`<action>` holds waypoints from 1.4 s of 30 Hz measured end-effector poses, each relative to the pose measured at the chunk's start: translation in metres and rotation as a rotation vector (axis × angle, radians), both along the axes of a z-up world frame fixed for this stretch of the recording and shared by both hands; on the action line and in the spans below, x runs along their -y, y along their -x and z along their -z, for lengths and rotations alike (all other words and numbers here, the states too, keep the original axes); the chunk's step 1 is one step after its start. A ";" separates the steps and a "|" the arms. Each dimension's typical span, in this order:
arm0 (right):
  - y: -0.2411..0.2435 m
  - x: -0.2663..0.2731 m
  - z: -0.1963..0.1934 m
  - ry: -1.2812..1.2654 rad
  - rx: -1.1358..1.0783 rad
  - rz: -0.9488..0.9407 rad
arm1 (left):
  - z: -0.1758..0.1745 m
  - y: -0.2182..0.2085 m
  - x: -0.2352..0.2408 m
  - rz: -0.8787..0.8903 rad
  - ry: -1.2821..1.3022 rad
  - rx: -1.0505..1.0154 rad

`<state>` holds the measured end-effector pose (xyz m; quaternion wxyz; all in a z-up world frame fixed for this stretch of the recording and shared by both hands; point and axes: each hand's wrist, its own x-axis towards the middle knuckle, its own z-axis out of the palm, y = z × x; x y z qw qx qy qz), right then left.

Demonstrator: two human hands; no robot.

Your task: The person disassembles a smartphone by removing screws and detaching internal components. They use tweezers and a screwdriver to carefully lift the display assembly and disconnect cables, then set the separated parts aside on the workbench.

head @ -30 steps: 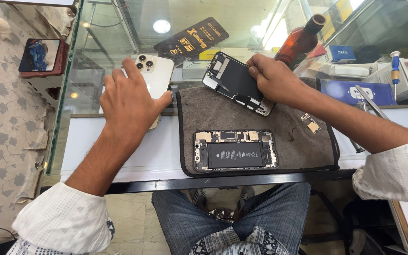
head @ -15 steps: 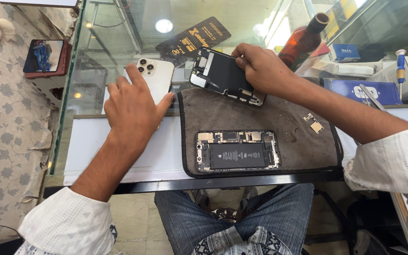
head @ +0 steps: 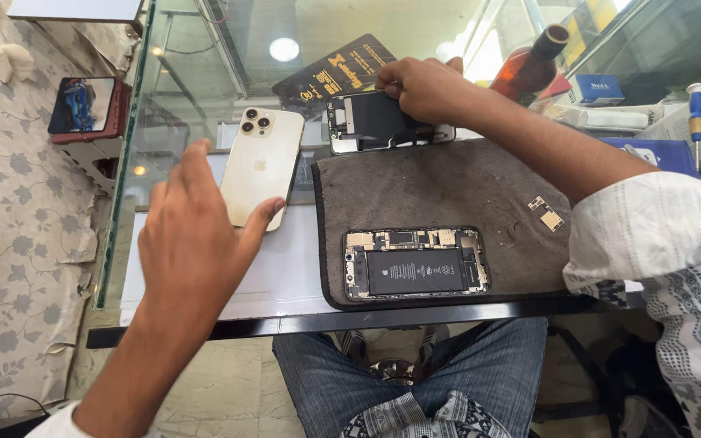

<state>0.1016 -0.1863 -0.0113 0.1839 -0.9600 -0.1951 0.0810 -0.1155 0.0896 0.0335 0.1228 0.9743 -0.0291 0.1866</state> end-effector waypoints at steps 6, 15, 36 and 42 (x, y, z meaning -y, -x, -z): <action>-0.018 0.005 0.013 0.048 0.137 -0.029 | 0.001 0.030 0.006 0.080 0.083 0.024; -0.005 0.008 0.009 0.081 0.324 -0.095 | 0.011 0.049 0.018 0.153 0.145 0.086; 0.137 0.065 -0.091 0.099 0.523 -0.329 | 0.029 0.044 0.053 0.634 0.326 -0.008; 0.186 0.113 -0.101 0.034 0.492 -0.215 | 0.037 0.033 0.055 0.684 0.295 -0.100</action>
